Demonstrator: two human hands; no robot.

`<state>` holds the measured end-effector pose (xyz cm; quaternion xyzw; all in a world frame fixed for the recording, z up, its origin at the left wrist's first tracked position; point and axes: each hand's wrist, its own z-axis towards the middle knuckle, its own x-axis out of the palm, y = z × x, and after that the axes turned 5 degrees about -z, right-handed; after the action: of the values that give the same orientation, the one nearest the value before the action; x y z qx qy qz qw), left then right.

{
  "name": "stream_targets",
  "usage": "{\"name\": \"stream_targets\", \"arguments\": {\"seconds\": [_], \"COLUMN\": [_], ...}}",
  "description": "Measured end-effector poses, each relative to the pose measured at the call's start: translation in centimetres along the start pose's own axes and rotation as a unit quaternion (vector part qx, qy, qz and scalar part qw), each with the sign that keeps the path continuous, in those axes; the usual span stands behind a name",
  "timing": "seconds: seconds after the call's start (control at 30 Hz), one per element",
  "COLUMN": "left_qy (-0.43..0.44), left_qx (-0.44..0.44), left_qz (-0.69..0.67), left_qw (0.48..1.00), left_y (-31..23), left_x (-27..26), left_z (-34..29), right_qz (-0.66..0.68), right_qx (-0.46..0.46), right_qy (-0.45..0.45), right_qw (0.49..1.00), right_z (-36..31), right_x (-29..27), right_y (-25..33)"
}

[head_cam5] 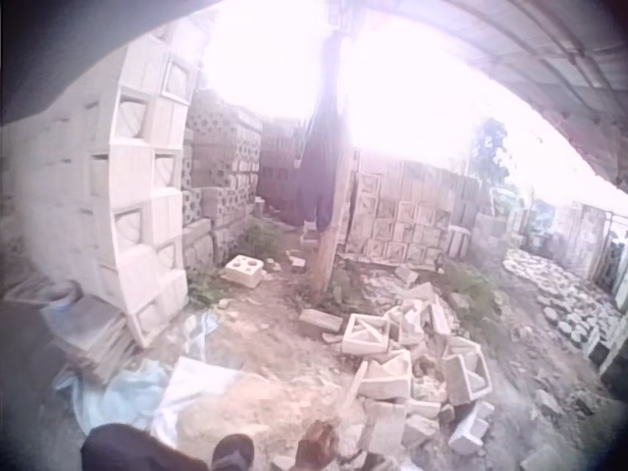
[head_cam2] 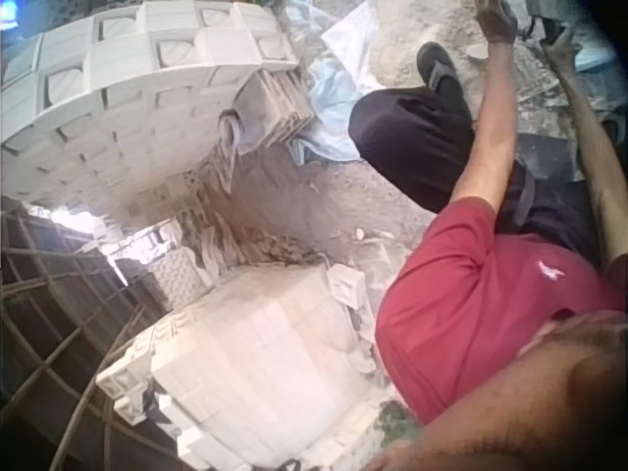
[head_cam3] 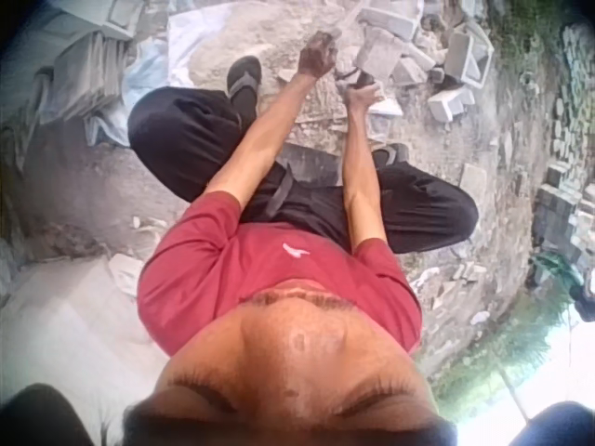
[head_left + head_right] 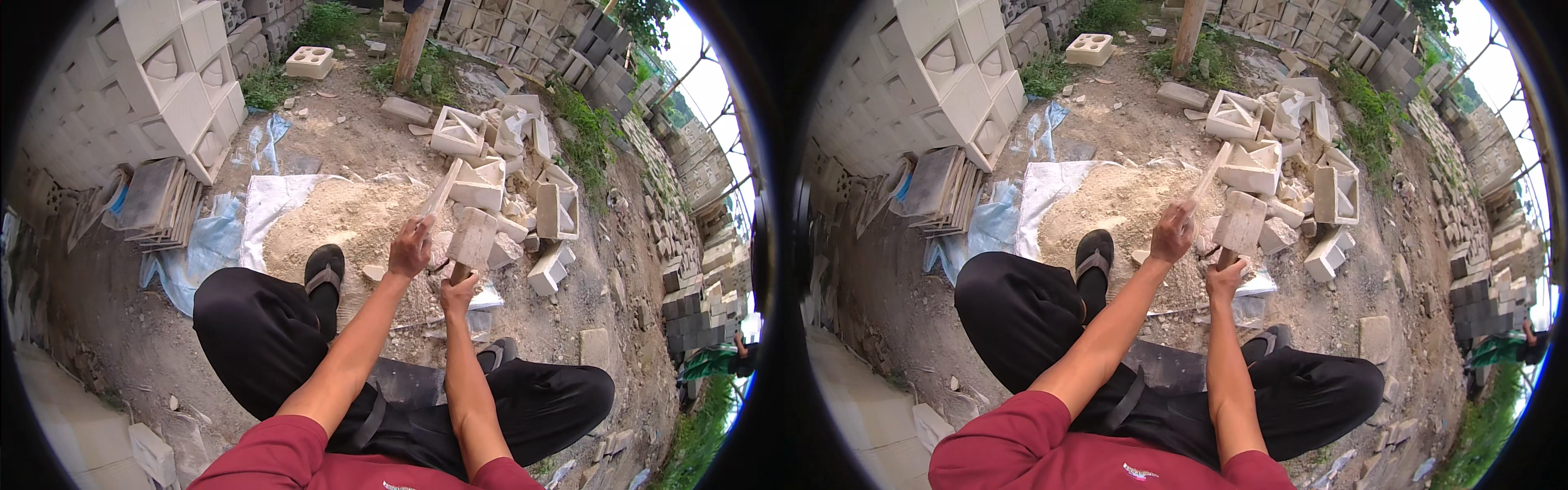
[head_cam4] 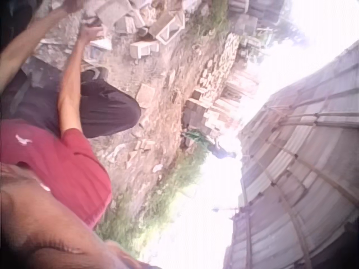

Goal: The person uses a small hand tool to chip away at and shape the edges of stone blocks while working outdoors.

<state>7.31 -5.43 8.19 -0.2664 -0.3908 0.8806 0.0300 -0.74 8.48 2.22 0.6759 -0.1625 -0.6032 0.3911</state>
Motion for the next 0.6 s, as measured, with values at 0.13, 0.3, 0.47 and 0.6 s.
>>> {"name": "stream_targets", "arguments": {"seconds": [0.13, 0.3, 0.47, 0.6], "left_qy": [-0.079, -0.069, -0.039, 0.009], "left_qx": [-0.102, -0.092, -0.014, 0.009], "left_qz": [-0.019, -0.049, -0.028, -0.017], "left_qw": [0.991, 0.992, 0.999, 1.000], "left_y": [1.1, 1.3, -0.6, -1.3], "left_x": [-0.6, -0.9, 0.9, 2.2], "left_z": [-0.4, -0.4, -0.5, -0.9], "right_qz": [-0.051, -0.029, -0.037, -0.131], "right_qx": [-0.032, 0.086, 0.106, 0.134], "right_qy": [0.050, 0.010, 0.019, 0.021], "right_qw": [0.997, 0.996, 0.993, 0.982], "right_z": [-0.5, -1.0, -0.9, -2.0], "right_x": [-0.7, -1.1, -2.2, -2.8], "right_y": [0.2, -3.5, -7.1, -6.5]}}
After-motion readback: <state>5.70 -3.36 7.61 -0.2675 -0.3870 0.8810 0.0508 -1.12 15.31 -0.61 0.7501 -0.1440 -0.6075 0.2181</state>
